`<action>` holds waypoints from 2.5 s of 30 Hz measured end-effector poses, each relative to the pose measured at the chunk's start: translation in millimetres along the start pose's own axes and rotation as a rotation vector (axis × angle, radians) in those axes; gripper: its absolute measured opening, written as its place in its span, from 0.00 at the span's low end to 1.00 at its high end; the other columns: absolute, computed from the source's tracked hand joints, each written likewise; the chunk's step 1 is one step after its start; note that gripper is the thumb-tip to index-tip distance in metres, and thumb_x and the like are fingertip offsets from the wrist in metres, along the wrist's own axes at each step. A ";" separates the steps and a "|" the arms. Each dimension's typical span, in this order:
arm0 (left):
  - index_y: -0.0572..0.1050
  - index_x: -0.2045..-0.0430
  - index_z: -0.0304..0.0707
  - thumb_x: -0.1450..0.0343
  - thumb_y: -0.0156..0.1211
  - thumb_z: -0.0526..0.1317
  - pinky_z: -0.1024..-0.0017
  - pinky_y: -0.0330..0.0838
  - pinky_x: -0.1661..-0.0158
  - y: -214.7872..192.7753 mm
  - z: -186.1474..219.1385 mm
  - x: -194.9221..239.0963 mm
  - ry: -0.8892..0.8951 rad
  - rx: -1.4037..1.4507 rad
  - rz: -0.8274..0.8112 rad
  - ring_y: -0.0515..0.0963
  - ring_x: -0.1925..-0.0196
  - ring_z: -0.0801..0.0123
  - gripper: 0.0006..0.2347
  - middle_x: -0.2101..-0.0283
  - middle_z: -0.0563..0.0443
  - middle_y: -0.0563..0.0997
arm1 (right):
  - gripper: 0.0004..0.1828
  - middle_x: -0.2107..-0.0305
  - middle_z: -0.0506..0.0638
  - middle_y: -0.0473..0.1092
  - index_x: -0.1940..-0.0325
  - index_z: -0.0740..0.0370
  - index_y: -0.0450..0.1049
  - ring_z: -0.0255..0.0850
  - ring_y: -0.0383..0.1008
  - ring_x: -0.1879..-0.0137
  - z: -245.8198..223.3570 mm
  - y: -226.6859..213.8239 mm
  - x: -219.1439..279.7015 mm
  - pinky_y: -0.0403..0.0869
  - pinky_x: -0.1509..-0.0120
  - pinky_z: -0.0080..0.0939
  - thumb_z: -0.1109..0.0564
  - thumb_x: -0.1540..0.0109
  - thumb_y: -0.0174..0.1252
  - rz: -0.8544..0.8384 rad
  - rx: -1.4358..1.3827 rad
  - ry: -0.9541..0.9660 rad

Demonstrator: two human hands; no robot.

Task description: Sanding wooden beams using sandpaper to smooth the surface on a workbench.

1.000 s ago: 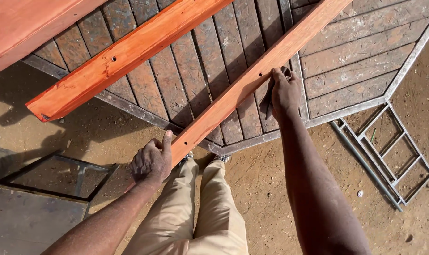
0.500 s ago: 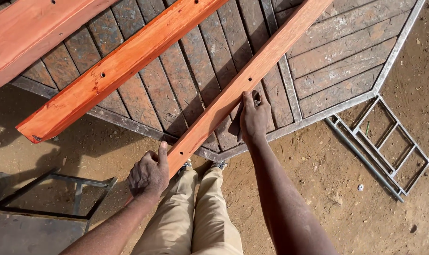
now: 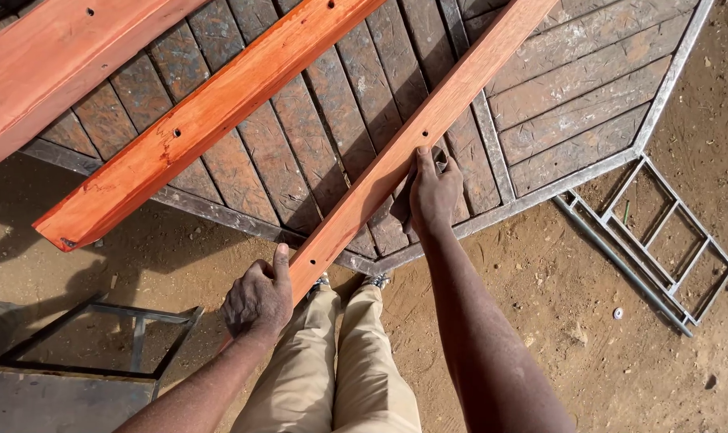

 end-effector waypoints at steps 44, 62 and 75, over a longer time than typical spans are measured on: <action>0.79 0.66 0.50 0.25 0.30 0.72 0.51 0.71 0.42 10.4 -2.5 -6.0 -0.043 -0.045 -0.020 0.83 0.46 0.47 0.32 0.61 0.44 0.87 | 0.21 0.81 0.52 0.72 0.70 0.59 0.77 0.38 0.69 0.73 12.6 6.5 100.4 0.72 0.67 0.37 0.40 0.36 0.67 -0.106 -0.119 0.114; 0.79 0.69 0.47 0.25 0.32 0.71 0.52 0.74 0.46 6.0 -1.8 -4.9 -0.004 -0.016 -0.014 0.84 0.48 0.48 0.32 0.64 0.44 0.87 | 0.23 0.83 0.55 0.71 0.73 0.59 0.73 0.42 0.69 0.72 3.8 20.1 85.6 0.70 0.64 0.44 0.40 0.38 0.69 -0.152 -0.008 -0.074; 0.79 0.71 0.46 0.27 0.32 0.72 0.52 0.74 0.49 9.3 -6.5 -9.1 0.031 0.015 0.006 0.85 0.51 0.46 0.33 0.67 0.45 0.87 | 0.22 0.81 0.57 0.75 0.69 0.62 0.76 0.41 0.74 0.78 34.7 30.4 108.3 0.77 0.72 0.38 0.40 0.36 0.66 -0.186 -0.167 0.040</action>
Point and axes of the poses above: each hand's wrist, its own x-axis away from the middle knuckle, its own y-axis out of the palm, z = x × y, the point moved 5 cm from there along -x, towards the middle knuckle
